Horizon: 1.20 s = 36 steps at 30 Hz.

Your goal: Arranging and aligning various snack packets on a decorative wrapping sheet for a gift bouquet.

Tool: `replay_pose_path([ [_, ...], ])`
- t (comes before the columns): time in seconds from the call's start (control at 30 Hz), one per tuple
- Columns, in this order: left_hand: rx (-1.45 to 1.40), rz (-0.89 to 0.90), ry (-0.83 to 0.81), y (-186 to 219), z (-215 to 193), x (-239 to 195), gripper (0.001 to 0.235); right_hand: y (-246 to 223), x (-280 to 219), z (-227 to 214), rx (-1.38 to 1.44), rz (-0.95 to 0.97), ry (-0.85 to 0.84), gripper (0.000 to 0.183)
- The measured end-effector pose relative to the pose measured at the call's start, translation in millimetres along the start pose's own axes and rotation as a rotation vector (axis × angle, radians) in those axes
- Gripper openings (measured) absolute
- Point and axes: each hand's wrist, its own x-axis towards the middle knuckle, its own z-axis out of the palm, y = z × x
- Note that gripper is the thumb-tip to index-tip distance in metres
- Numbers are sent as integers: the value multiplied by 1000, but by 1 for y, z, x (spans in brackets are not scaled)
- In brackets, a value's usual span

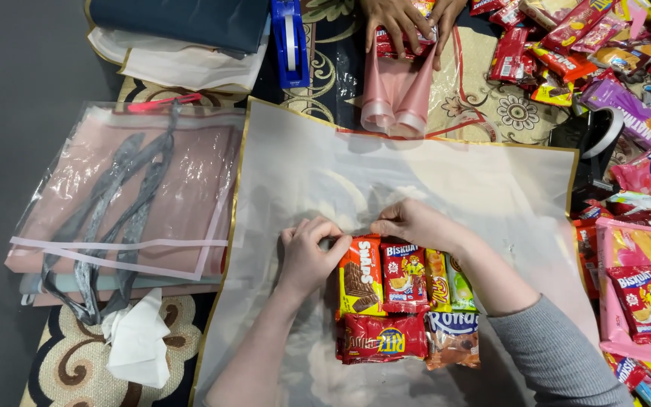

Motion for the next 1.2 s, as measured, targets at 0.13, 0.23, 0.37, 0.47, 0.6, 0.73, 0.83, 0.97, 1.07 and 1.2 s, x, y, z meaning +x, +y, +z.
replay_pose_path([
  [0.13,0,3,-9,-4,1,0,18,-20,-31,-29,62,-24,213,28],
  [0.23,25,20,-5,-8,3,0,17,32,-56,-62,138,-106,578,22],
  [0.37,53,45,12,-11,7,2,16,96,-112,-117,106,34,1082,14],
  [0.47,73,57,36,-11,8,1,17,155,-140,-156,19,129,1305,13],
  [0.6,49,8,1,-4,3,0,19,172,-155,-180,-55,466,1162,32],
  [0.73,38,-13,-13,-4,3,0,19,120,-152,-182,121,721,976,36],
  [0.83,47,6,1,-7,4,0,20,128,-144,-188,150,766,994,26],
  [0.97,34,-1,6,-7,4,0,20,120,-139,-184,428,804,1094,30],
  [1.07,32,-2,2,-7,4,0,20,123,-139,-179,595,698,1193,19],
  [1.2,24,-9,7,-5,3,0,20,92,-150,-167,562,661,1247,20],
])
